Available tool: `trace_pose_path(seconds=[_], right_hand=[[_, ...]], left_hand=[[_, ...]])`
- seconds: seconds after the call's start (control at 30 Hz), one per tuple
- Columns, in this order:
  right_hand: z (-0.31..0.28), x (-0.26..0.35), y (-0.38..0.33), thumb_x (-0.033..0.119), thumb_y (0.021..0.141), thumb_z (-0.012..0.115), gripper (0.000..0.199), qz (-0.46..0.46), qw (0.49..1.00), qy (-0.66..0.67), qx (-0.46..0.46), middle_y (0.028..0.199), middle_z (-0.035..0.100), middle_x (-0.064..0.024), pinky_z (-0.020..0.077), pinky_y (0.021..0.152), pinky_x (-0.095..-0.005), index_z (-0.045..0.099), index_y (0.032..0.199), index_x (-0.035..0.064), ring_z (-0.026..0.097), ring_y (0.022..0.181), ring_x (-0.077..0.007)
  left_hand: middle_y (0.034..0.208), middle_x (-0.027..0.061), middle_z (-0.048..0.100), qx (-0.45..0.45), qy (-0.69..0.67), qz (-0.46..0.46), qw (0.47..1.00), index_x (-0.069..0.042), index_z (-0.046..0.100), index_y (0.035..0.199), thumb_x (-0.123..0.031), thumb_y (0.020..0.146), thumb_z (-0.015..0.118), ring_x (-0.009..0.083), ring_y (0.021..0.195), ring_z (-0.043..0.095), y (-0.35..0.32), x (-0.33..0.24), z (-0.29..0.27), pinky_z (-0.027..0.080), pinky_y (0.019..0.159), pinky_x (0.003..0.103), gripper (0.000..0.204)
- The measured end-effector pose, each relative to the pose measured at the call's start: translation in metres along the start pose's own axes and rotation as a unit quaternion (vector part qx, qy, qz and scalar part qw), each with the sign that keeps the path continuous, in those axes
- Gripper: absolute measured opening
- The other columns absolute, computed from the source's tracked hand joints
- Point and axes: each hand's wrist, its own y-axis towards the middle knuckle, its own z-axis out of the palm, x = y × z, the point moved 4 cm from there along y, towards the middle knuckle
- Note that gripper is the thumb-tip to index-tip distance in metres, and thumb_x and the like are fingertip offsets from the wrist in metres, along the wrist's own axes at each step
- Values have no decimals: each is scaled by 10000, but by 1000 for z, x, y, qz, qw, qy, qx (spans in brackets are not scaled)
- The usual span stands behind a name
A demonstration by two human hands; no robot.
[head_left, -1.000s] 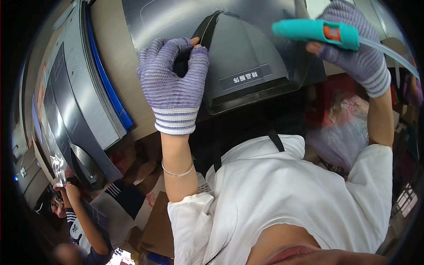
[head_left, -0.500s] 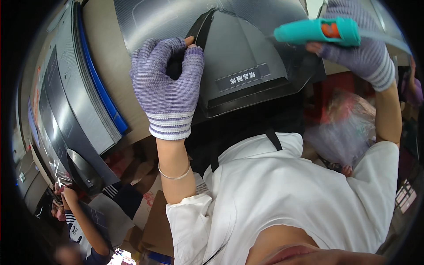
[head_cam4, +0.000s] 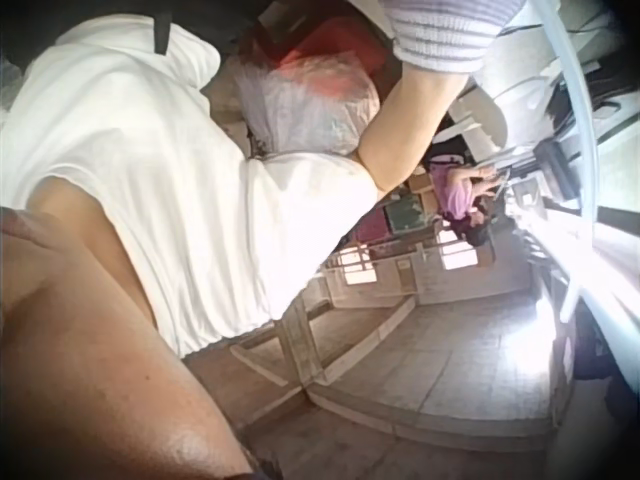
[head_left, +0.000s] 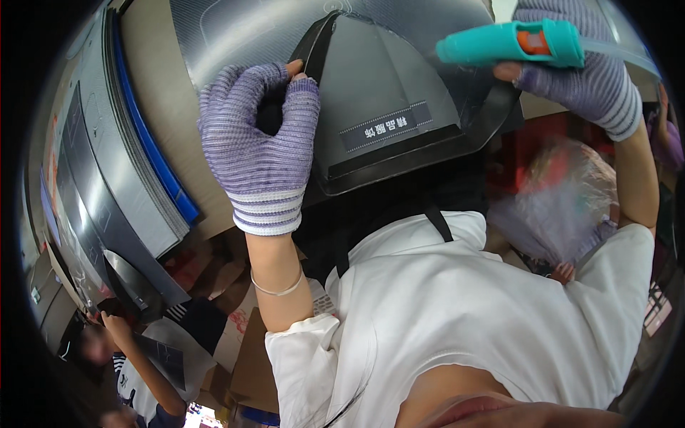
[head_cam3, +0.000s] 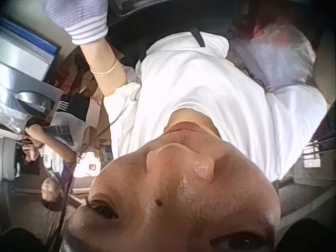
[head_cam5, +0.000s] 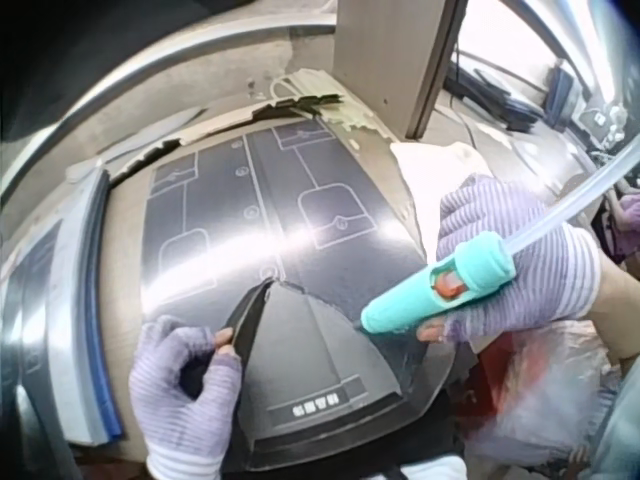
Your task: The person uses a hot glue gun to attach a black plastic trim piece to a large gray car door panel. They apply glue along the edge and press the trim into place, then flip the panel to inspect the back.
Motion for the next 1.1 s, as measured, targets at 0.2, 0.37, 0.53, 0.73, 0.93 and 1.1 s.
trace_pose_path(seconds=[0.2,0.37,0.53,0.73,0.93,1.1], right_hand=[[5,15,-27,305,758,852,450,205,958,164,119,991,704,-82,562,848,-324,668,1090,63,681,892,-190],[3,-33,-53,308,745,859,501,306,927,175,129,1064,691,-96,539,923,-335,658,1131,59,671,963,-204],[2,-24,-42,304,747,857,498,238,947,160,143,1066,690,-95,539,922,-336,657,1132,59,671,965,-203],[2,-16,-41,299,750,855,495,233,946,148,168,1068,690,-95,539,921,-336,655,1135,58,670,967,-203],[2,-17,-36,294,753,853,492,212,950,143,180,1070,689,-94,538,920,-336,654,1137,58,670,968,-203],[-4,-25,-33,290,755,852,490,214,952,138,171,1072,688,-94,538,920,-337,653,1139,58,670,970,-203]], left_hand=[[757,77,642,0,-3,-4,1000,-30,749,854,-73,734,760,197,713,573,0,-1,1,481,678,324,128],[769,78,646,5,-25,-11,1000,-27,747,852,-65,733,763,199,718,585,1,-3,3,487,692,318,126],[780,76,642,-11,-27,-10,1000,-22,746,864,-59,741,766,183,729,600,-3,-3,3,495,702,304,130],[792,67,636,-6,-61,-18,998,3,730,863,-38,751,773,154,718,608,-2,1,11,506,686,278,127],[801,69,636,-12,-75,-16,997,4,725,878,-27,755,773,144,719,619,-7,0,7,513,682,265,136],[841,69,639,-13,-74,-15,997,2,725,903,-23,759,771,140,741,629,-7,-2,10,524,702,256,154]])
